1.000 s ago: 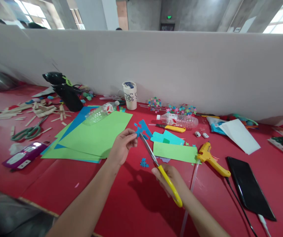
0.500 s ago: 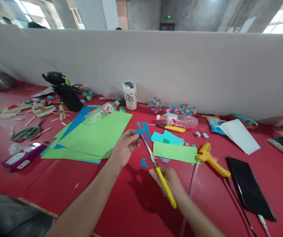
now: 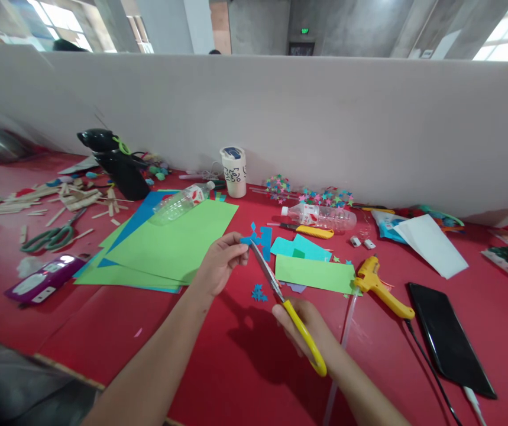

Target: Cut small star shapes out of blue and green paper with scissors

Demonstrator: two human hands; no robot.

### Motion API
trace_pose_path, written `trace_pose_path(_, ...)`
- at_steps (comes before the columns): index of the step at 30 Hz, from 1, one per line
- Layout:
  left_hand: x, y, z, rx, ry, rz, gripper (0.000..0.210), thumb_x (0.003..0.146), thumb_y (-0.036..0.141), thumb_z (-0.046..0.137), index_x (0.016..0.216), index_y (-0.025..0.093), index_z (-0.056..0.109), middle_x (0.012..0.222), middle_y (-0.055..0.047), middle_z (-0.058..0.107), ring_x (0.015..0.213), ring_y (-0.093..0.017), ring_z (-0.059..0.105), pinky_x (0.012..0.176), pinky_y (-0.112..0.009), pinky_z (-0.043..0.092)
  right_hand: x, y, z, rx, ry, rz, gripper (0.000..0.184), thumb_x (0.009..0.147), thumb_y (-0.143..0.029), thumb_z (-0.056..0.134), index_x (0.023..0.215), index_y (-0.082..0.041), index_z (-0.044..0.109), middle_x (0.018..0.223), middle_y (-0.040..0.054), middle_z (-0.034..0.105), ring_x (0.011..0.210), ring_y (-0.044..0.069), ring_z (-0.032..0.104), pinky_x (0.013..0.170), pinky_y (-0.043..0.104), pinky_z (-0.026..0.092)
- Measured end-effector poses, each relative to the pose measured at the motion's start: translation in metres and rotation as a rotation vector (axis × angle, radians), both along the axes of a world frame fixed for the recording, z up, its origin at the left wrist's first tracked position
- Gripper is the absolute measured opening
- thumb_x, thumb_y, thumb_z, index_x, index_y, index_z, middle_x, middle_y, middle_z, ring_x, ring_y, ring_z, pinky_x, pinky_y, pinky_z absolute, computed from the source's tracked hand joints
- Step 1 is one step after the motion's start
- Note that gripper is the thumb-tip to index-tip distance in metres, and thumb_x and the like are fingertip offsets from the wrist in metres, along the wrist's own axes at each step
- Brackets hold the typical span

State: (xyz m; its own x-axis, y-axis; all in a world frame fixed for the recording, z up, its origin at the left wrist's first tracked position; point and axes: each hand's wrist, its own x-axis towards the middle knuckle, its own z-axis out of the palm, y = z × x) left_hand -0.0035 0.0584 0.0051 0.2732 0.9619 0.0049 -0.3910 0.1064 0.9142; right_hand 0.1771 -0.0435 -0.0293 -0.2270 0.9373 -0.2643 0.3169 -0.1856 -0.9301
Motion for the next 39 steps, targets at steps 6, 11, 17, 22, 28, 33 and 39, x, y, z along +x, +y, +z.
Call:
trace_pose_path(6, -0.004, 0.002, 0.004, 0.003, 0.033, -0.016, 0.009, 0.067, 0.019, 0.062, 0.067, 0.015, 0.053, 0.051, 0.005, 0.053, 0.046, -0.005, 0.046, 0.049, -0.018, 0.035, 0.004, 0.003, 0.005, -0.035, 0.016, 0.006, 0.051, 0.077, -0.069, 0.039, 0.061, -0.020, 0.039, 0.038, -0.0113, 0.031, 0.028, 0.003, 0.027, 0.030, 0.016, 0.021)
trace_pose_path(11, -0.002, 0.002, 0.000, 0.004, 0.005, -0.012, 0.009, 0.068, 0.019, 0.062, 0.069, 0.016, 0.054, 0.052, 0.004, 0.054, 0.046, -0.006, 0.046, 0.049, -0.019, 0.036, 0.004, 0.003, 0.004, -0.046, -0.022, -0.017, 0.051, 0.076, -0.069, 0.039, 0.059, -0.021, 0.038, 0.037, -0.0110, 0.031, 0.026, 0.004, 0.027, 0.028, 0.016, 0.018)
trace_pose_path(17, 0.010, -0.003, -0.006, -0.002, -0.090, -0.025, 0.009, 0.073, 0.022, 0.061, 0.071, 0.015, 0.055, 0.059, 0.003, 0.056, 0.053, -0.006, 0.050, 0.056, -0.020, 0.039, -0.003, 0.002, -0.003, 0.026, -0.028, -0.077, 0.045, 0.080, -0.062, 0.042, 0.060, -0.022, 0.034, 0.041, -0.0107, 0.029, 0.028, 0.005, 0.028, 0.029, 0.017, 0.022)
trace_pose_path(22, 0.013, -0.005, -0.007, -0.022, -0.137, 0.027, 0.009, 0.073, 0.022, 0.062, 0.072, 0.016, 0.055, 0.062, 0.003, 0.057, 0.056, -0.007, 0.051, 0.058, -0.021, 0.041, -0.003, 0.004, -0.007, 0.042, -0.048, -0.070, 0.044, 0.076, -0.059, 0.051, 0.059, -0.023, 0.032, 0.038, -0.0105, 0.031, 0.027, 0.005, 0.029, 0.029, 0.018, 0.023)
trace_pose_path(28, 0.009, -0.005, -0.003, 0.032, -0.099, 0.069, 0.008, 0.072, 0.021, 0.061, 0.074, 0.017, 0.055, 0.061, 0.004, 0.056, 0.054, -0.007, 0.052, 0.057, -0.021, 0.039, -0.001, 0.002, -0.002, 0.038, -0.040, -0.030, 0.049, 0.079, -0.067, 0.038, 0.059, -0.022, 0.032, 0.039, -0.0104, 0.030, 0.029, 0.005, 0.030, 0.030, 0.017, 0.023)
trace_pose_path(33, 0.007, -0.003, -0.001, 0.035, -0.061, 0.058, 0.006, 0.071, 0.020, 0.060, 0.071, 0.017, 0.055, 0.060, 0.004, 0.057, 0.053, -0.007, 0.051, 0.057, -0.021, 0.039, 0.000, 0.000, 0.003, -0.025, 0.014, -0.017, 0.052, 0.077, -0.070, 0.037, 0.063, -0.020, 0.039, 0.041, -0.0105, 0.031, 0.030, 0.004, 0.028, 0.031, 0.016, 0.023)
trace_pose_path(39, 0.003, -0.002, 0.001, 0.025, 0.000, 0.010, 0.006, 0.071, 0.021, 0.058, 0.070, 0.016, 0.055, 0.060, 0.002, 0.059, 0.054, -0.009, 0.053, 0.059, -0.023, 0.041, 0.002, -0.002, 0.006, -0.052, -0.001, -0.011, 0.054, 0.076, -0.072, 0.036, 0.067, -0.019, 0.043, 0.042, -0.0101, 0.033, 0.031, 0.005, 0.029, 0.033, 0.017, 0.025)
